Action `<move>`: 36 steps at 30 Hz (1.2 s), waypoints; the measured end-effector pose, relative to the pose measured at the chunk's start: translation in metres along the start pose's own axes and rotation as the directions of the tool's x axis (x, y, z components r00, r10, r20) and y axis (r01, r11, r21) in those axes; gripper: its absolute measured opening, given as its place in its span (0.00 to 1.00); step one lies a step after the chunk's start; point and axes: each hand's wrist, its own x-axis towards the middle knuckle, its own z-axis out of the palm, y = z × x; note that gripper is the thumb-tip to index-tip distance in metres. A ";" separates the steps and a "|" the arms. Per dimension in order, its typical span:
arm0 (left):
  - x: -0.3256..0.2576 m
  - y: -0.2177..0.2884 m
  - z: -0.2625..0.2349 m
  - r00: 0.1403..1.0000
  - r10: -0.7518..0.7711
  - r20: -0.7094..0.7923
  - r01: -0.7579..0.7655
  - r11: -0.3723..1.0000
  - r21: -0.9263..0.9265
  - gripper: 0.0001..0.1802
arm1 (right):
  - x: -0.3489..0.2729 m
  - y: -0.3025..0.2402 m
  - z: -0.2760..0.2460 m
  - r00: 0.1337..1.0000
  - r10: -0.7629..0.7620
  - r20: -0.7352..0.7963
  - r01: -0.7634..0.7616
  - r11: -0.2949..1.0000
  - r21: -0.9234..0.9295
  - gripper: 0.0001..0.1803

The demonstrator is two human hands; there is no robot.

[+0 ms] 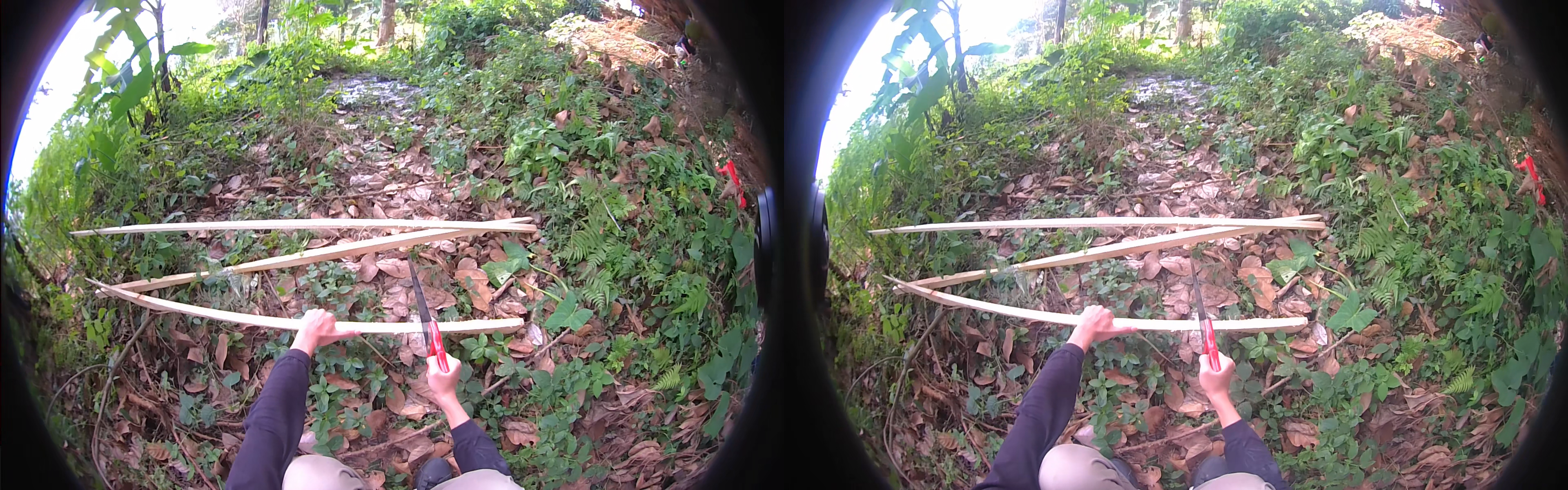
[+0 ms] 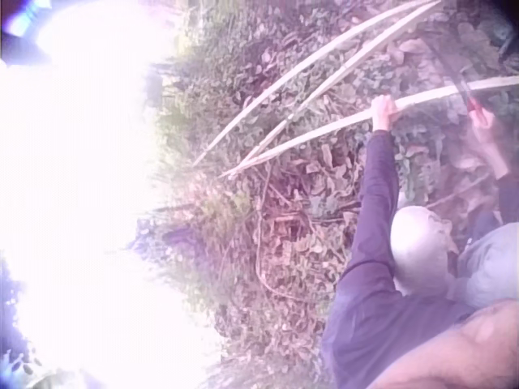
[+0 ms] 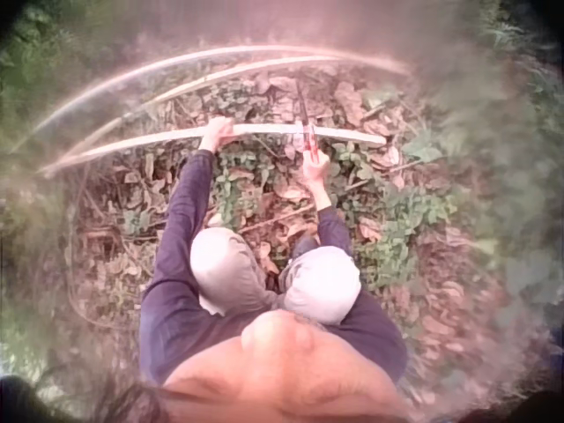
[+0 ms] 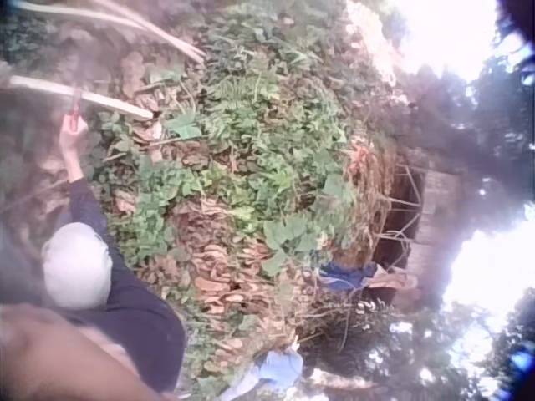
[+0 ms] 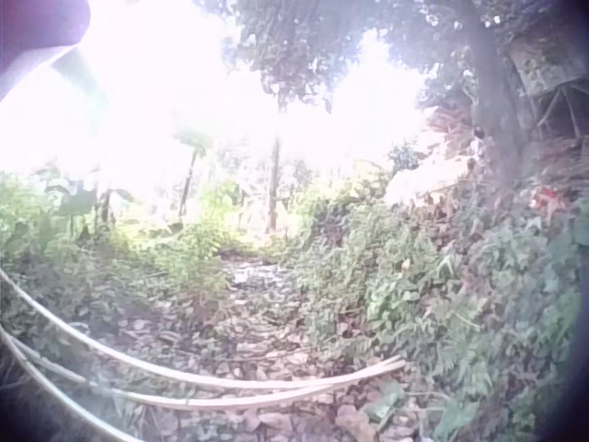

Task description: The person uses a red folding saw to cut a long, thin piece of wood lying on the forest floor. They hold the wood steady with one hand while sawing with the other, creating a cut in the material.

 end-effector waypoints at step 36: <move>0.014 -0.018 0.016 0.999 0.015 -0.049 -0.015 1.000 0.010 0.47 | -0.023 0.001 -0.021 0.990 0.137 0.043 -0.144 0.941 0.307 0.12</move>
